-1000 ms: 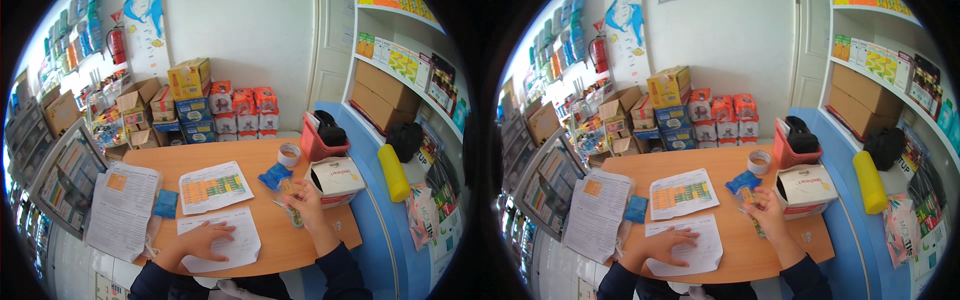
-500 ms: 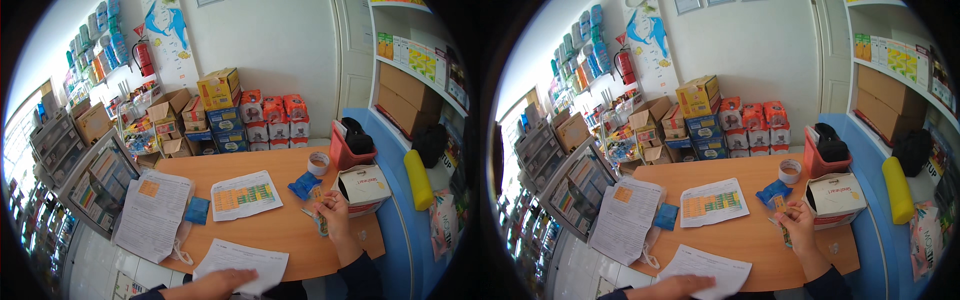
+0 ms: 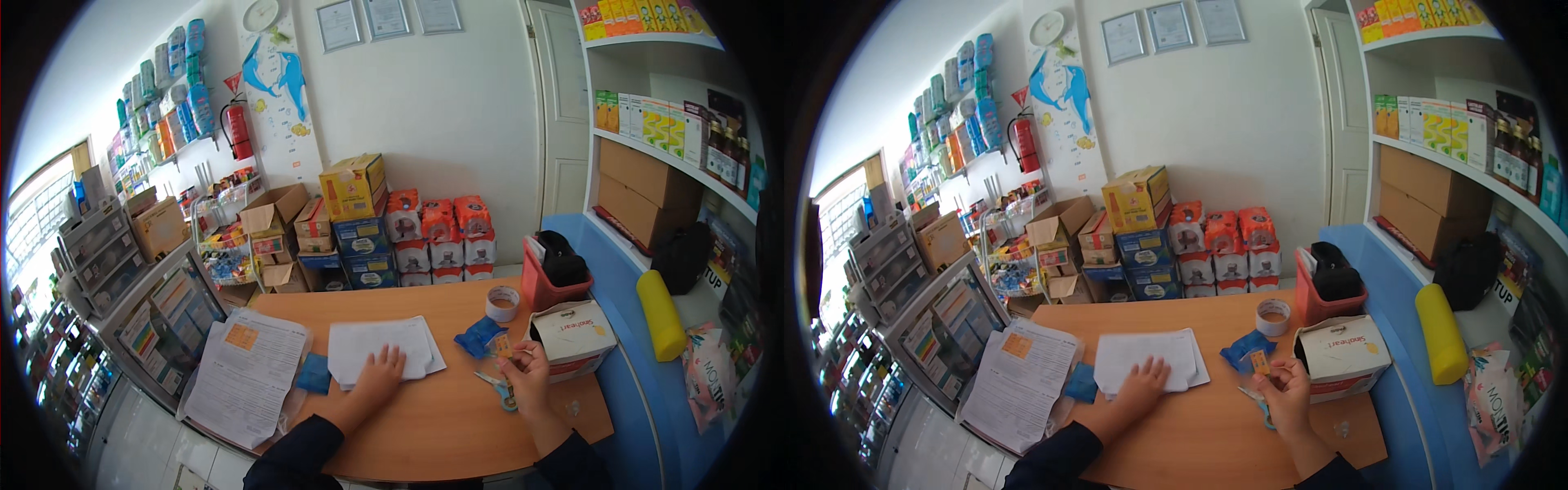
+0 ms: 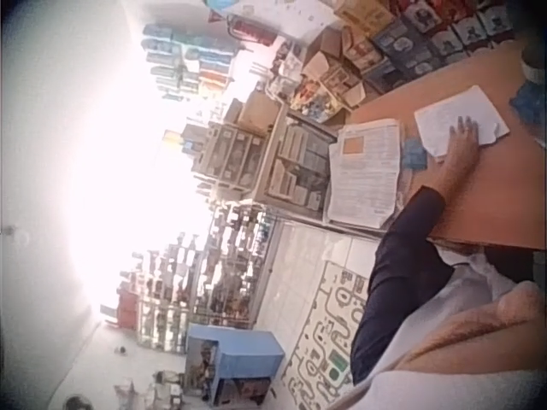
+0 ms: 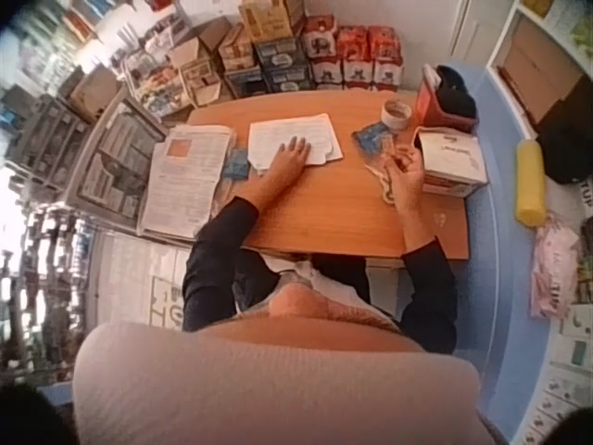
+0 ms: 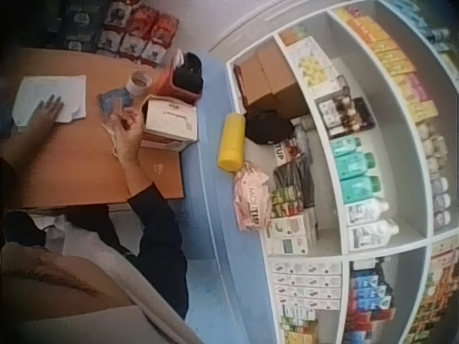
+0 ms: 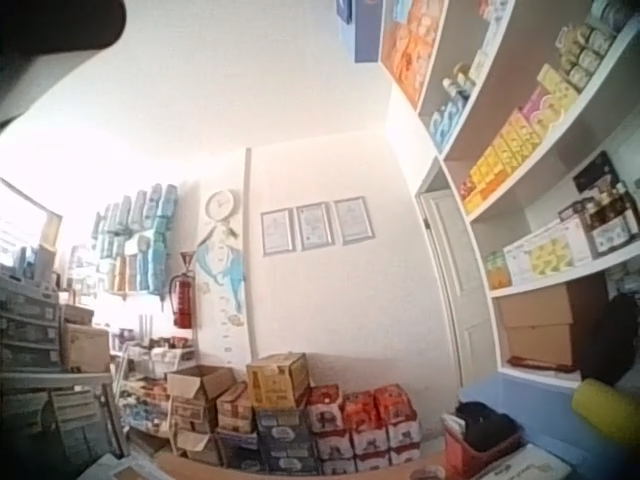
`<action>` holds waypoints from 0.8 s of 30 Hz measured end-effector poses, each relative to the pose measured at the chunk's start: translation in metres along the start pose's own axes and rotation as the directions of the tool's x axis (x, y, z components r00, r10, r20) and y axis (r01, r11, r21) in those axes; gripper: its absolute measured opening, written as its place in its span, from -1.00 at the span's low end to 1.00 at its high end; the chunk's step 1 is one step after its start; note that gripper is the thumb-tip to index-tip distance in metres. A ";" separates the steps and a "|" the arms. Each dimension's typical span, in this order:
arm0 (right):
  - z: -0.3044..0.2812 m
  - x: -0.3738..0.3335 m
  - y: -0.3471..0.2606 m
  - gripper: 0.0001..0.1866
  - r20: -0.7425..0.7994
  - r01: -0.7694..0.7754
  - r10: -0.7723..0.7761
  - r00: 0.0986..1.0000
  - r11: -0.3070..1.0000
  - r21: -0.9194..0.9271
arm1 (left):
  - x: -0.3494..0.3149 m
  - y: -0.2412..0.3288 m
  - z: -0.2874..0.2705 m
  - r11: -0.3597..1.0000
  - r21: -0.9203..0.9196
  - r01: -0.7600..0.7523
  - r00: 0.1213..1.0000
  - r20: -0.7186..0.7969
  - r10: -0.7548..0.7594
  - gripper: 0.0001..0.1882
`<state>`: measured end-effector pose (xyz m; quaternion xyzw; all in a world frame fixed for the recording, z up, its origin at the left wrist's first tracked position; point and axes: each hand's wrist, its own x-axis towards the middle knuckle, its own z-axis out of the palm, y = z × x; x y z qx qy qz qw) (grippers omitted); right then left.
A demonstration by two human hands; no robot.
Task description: Cutting out labels or records and checking inventory lists at a pharmacy desk.
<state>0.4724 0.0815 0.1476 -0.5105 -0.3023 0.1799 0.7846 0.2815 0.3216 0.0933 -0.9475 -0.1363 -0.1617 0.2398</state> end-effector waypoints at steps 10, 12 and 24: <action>0.001 -0.002 -0.007 -0.67 0.029 0.034 -0.034 0.999 0.999 0.012 | -0.058 0.066 -0.081 0.914 -0.401 0.071 0.960 0.277 0.047 -0.49; 0.001 -0.001 -0.003 -0.67 0.041 0.034 -0.035 0.999 0.999 0.009 | -0.058 0.060 -0.090 0.915 -0.396 0.081 0.949 0.312 0.051 -0.48; 0.004 -0.003 0.000 -0.69 0.037 0.036 -0.036 0.999 0.999 -0.012 | 0.036 -0.053 -0.016 0.964 -0.123 0.234 0.964 -0.103 -0.247 -0.52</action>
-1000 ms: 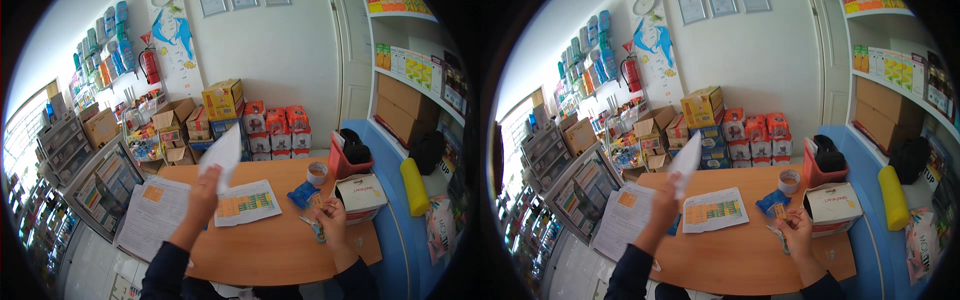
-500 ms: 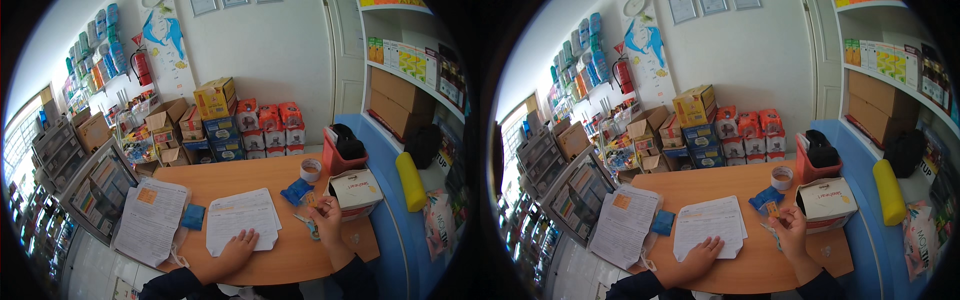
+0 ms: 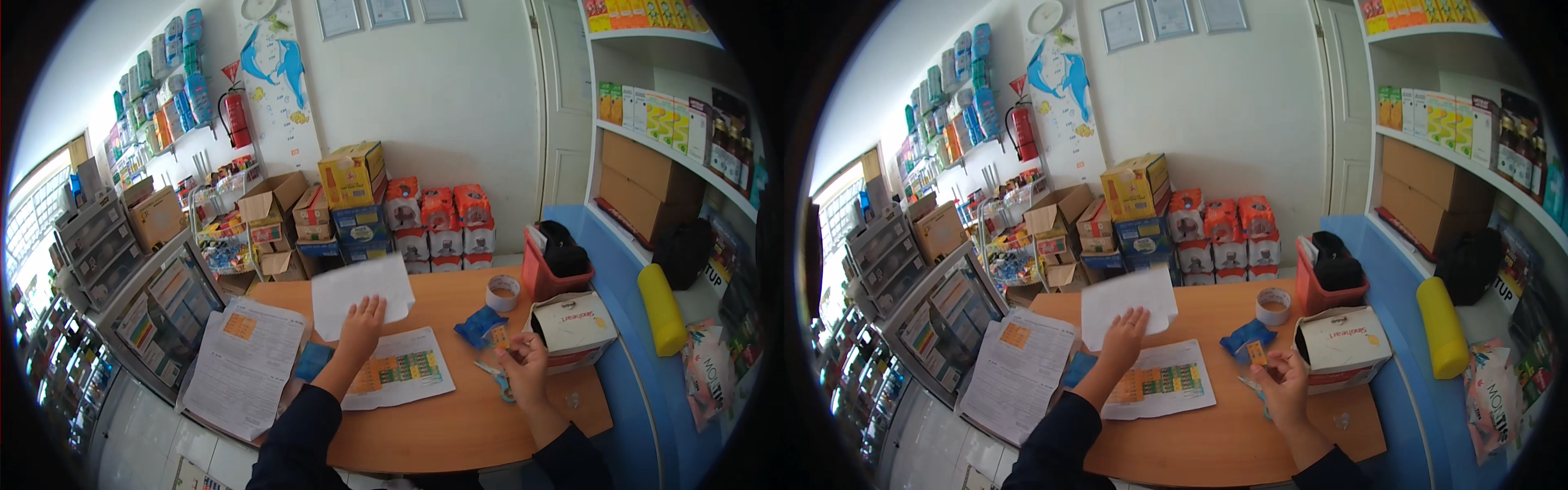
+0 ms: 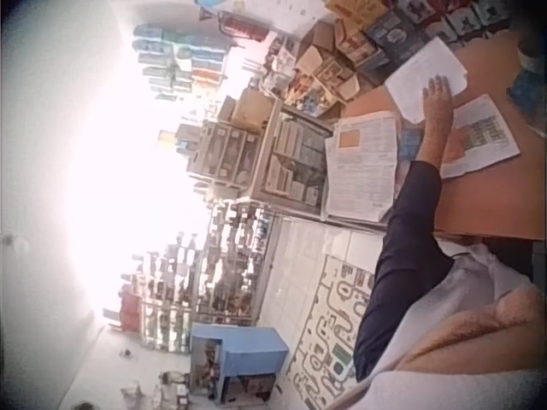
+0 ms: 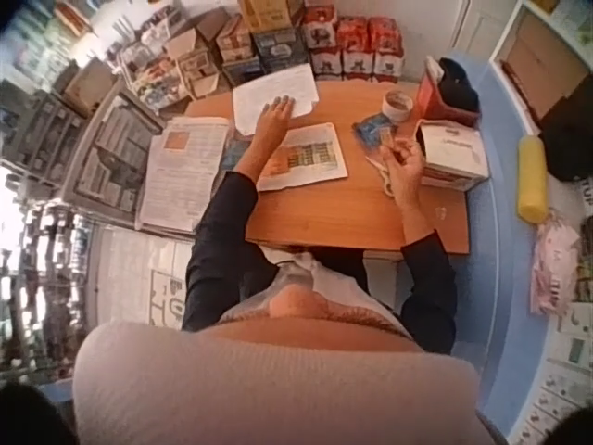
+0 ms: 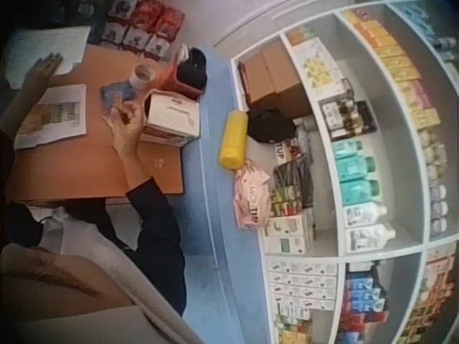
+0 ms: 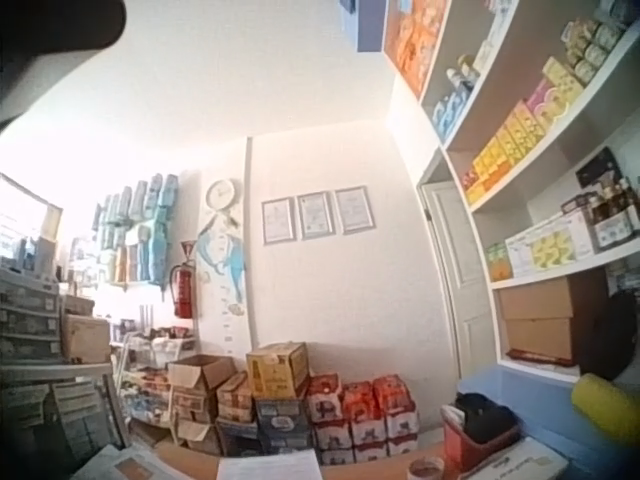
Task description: Cutting out labels or records and checking inventory lists at a pharmacy desk.
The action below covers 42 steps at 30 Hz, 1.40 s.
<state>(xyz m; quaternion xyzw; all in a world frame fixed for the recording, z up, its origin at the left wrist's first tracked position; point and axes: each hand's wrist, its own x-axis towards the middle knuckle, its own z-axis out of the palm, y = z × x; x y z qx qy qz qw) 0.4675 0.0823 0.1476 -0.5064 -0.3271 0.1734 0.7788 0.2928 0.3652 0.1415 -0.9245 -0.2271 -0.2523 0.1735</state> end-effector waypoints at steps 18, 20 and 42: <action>0.005 -0.006 0.005 -0.86 0.182 -0.112 0.145 0.972 0.977 -0.181 | -0.133 0.102 -0.071 0.890 -0.456 -0.015 0.872 0.429 0.235 -0.22; 0.004 -0.001 0.009 -0.86 0.210 -0.143 0.175 0.962 0.977 -0.156 | -0.144 0.111 -0.078 0.890 -0.455 0.029 0.893 0.413 0.182 -0.23; 0.080 -0.018 -0.028 -0.73 0.678 0.030 0.455 0.577 0.818 -0.574 | -0.132 0.088 -0.106 -0.058 -0.881 0.469 0.782 0.444 -0.437 -0.88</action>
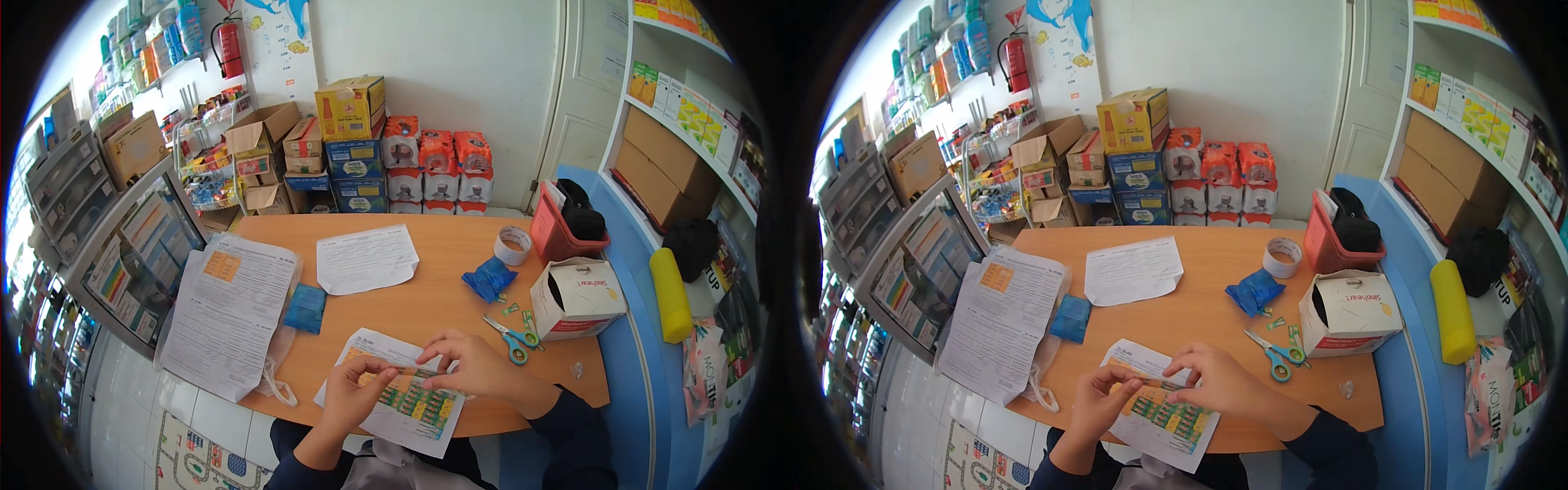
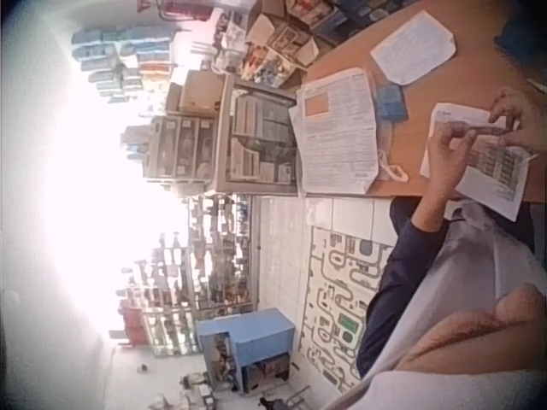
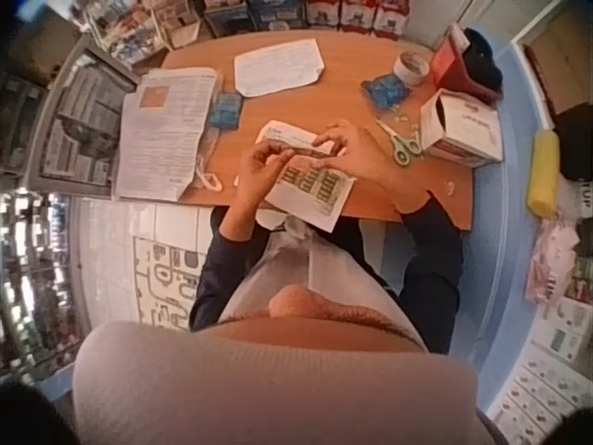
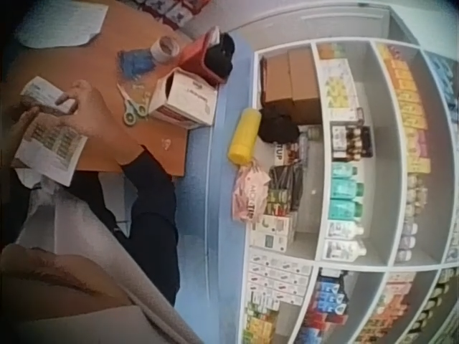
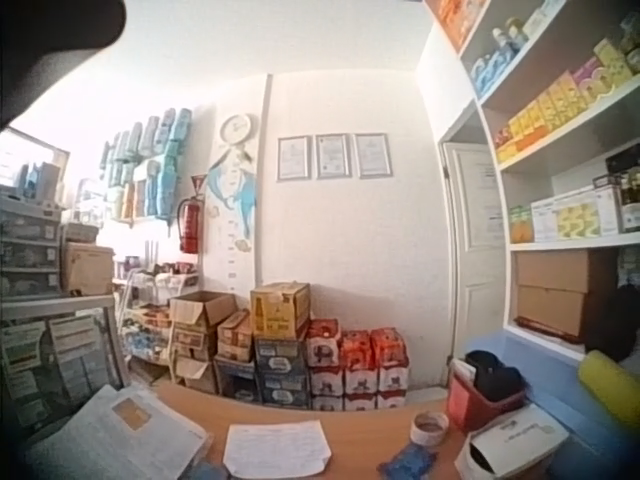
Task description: Cutting out labels or records and checking inventory lists at a pharmacy desk.
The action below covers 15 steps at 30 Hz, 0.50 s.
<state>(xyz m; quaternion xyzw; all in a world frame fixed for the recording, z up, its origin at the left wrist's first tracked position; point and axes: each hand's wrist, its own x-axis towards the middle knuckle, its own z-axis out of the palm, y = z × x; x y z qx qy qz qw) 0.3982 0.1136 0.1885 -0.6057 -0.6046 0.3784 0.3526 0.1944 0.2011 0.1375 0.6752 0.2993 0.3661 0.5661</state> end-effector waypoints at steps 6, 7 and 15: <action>-0.013 -0.028 0.009 -0.76 -0.099 -0.069 0.074 0.992 0.996 0.052 | 0.007 -0.003 -0.014 0.989 -0.140 0.052 0.997 0.061 -0.044 -0.90; -0.013 -0.031 0.010 -0.78 -0.100 -0.147 0.160 0.982 0.981 0.124 | 0.007 -0.004 -0.014 0.975 -0.199 0.099 0.993 0.080 -0.085 -0.91; 0.005 -0.052 0.030 -0.84 -0.188 -0.159 0.266 0.945 0.880 0.447 | 0.001 -0.011 -0.007 0.942 -0.300 0.152 0.986 0.106 -0.126 -0.92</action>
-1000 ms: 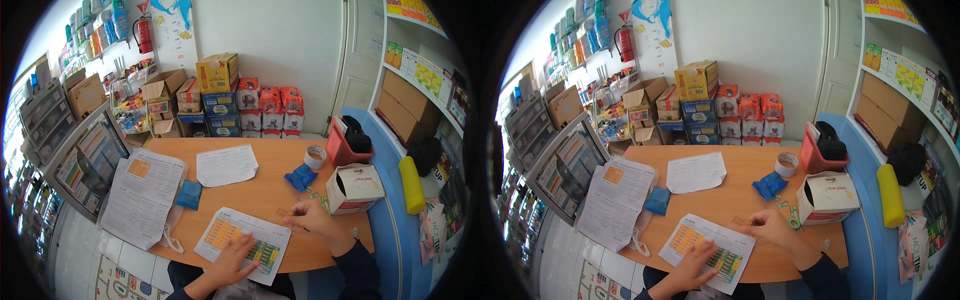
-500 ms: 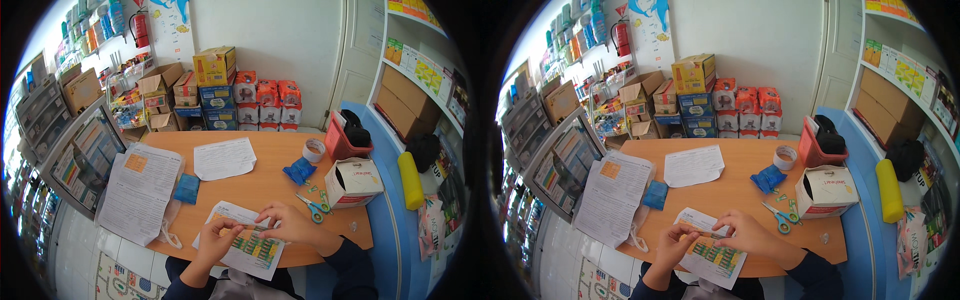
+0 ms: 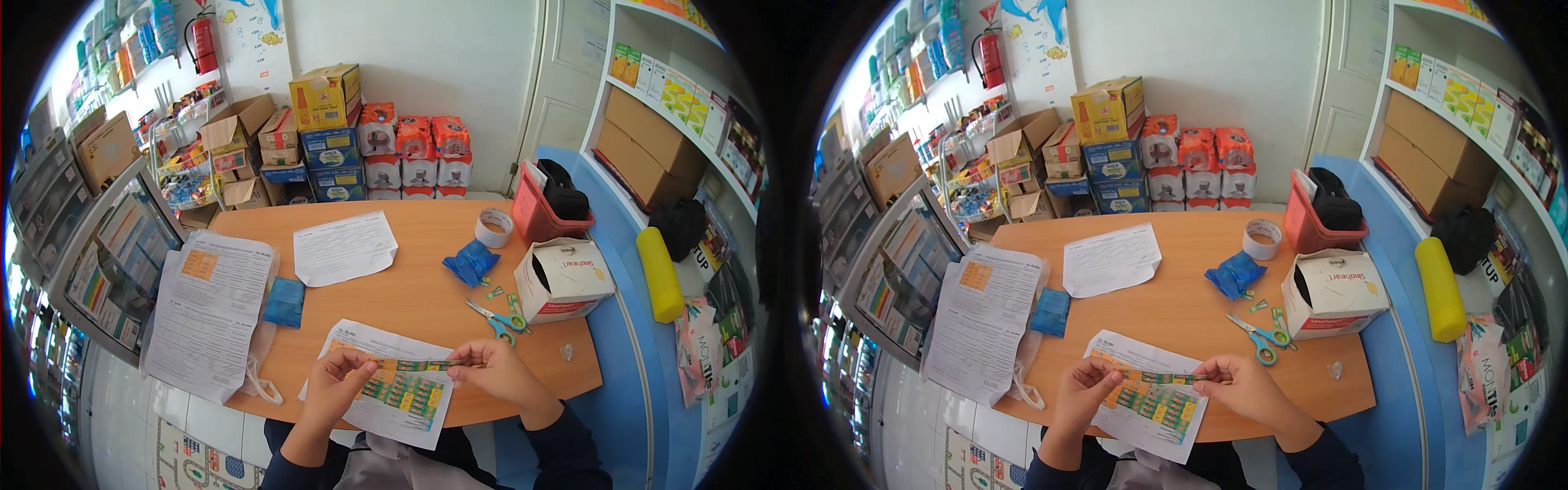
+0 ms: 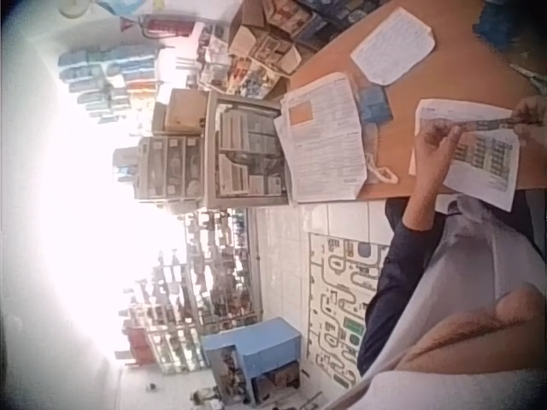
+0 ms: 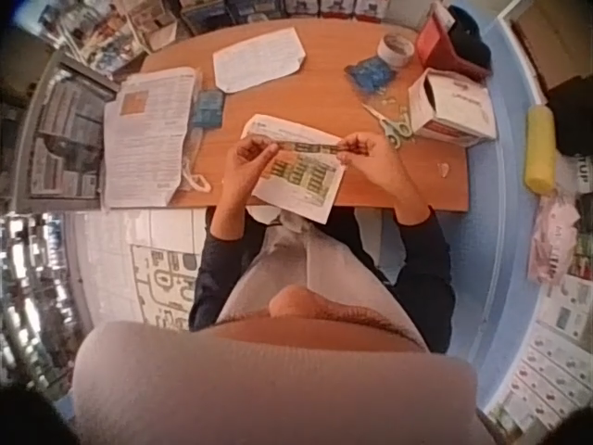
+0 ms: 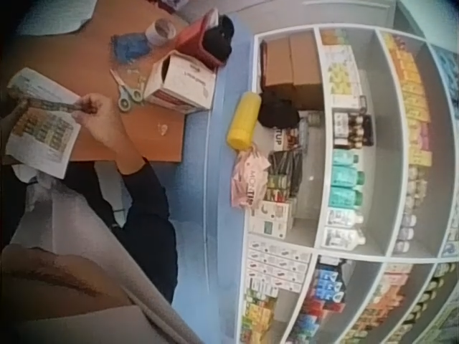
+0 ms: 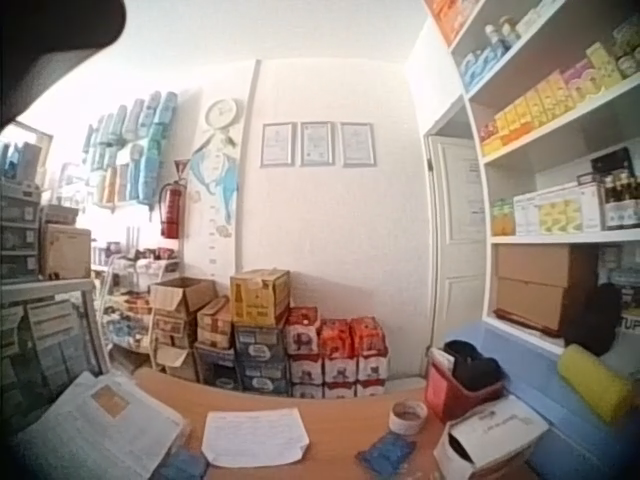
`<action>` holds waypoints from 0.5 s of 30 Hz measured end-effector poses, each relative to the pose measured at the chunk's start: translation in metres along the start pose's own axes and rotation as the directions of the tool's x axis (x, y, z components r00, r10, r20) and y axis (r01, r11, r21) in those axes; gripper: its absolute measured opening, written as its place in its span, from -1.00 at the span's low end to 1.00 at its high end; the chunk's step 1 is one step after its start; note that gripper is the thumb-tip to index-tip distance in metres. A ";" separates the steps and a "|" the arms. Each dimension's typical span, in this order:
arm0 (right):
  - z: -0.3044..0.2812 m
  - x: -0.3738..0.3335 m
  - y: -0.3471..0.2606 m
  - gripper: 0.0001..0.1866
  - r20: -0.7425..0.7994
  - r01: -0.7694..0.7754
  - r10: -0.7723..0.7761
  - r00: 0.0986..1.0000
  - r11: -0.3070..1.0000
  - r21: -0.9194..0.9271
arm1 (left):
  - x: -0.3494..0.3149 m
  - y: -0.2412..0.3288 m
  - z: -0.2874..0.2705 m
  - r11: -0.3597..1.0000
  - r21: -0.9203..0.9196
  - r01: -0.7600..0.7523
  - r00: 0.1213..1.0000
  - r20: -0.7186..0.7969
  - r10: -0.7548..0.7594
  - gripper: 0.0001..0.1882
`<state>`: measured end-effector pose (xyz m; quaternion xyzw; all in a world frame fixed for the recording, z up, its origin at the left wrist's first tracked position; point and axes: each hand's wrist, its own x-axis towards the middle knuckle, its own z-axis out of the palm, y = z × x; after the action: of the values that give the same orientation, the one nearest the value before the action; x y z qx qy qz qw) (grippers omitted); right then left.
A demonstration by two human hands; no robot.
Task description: Cutting out labels or records and checking inventory lists at a pharmacy desk.
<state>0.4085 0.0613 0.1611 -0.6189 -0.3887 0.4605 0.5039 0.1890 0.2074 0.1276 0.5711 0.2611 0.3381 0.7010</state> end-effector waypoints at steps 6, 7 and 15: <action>0.004 -0.006 0.009 -0.89 -0.215 0.091 -0.085 0.973 0.996 0.018 | 0.001 -0.006 -0.001 0.993 0.102 -0.065 0.997 -0.031 0.069 -0.89; 0.007 -0.007 0.007 -0.90 -0.257 0.172 -0.169 0.952 0.985 -0.011 | 0.002 -0.005 -0.001 0.991 0.101 -0.084 0.995 -0.050 0.090 -0.90; 0.036 -0.027 -0.022 -0.77 0.063 0.627 -0.827 0.559 0.372 -0.684 | -0.006 -0.021 0.023 0.962 -0.156 -0.225 0.947 -0.266 0.178 -0.67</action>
<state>0.3660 0.0499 0.1852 -0.5696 -0.6750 -0.0725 0.4633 0.2059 0.1862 0.1115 0.4804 0.2548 0.5001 0.6739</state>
